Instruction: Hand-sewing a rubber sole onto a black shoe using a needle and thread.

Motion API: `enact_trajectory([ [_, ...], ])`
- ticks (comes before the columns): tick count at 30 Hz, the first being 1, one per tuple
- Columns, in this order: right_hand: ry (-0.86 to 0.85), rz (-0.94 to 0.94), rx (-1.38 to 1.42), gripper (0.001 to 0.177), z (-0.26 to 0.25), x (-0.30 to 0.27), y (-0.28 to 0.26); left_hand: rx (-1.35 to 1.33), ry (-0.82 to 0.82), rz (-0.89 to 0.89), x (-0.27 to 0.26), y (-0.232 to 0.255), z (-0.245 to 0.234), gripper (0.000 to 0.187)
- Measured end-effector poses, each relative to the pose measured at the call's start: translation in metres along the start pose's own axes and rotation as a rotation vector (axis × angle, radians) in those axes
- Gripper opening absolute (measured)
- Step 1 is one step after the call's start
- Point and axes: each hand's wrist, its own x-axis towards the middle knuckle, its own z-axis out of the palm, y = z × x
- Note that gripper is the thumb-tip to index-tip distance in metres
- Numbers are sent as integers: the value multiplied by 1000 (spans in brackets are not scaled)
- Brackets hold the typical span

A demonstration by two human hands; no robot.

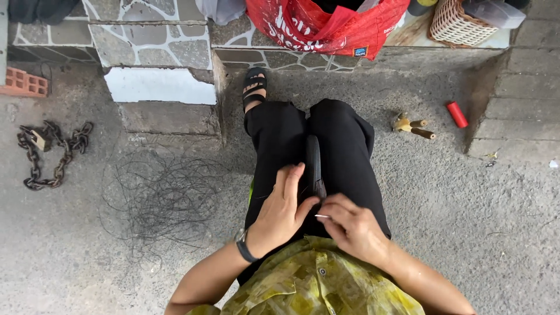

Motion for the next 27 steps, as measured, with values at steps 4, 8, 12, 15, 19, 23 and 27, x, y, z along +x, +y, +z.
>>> enact_trajectory([
  [4, -108, 52, -1, 13, 10, -14, 11, 226, -174, -127, -2, -7, -4, 32],
  [8, -132, 106, -178, 17, 9, -19, 22, -323, 119, -110, 20, -17, -52, 33],
  [12, -146, 120, -170, 14, -2, -18, 21, -1333, 178, -136, 25, -35, -52, 29],
  [15, -165, 183, -27, 14, -6, -16, 11, -1444, -29, -277, 17, -38, -48, 33],
  [19, 1, 296, 212, 23, -12, -10, 5, -440, -123, -70, 9, -33, -29, 24],
  [23, -16, 300, 304, 27, -11, -7, 13, 413, -53, 148, 0, -54, -5, 25],
  [27, -29, 263, 318, 28, -3, 2, 26, 514, 132, 73, -6, -86, 13, 48],
])
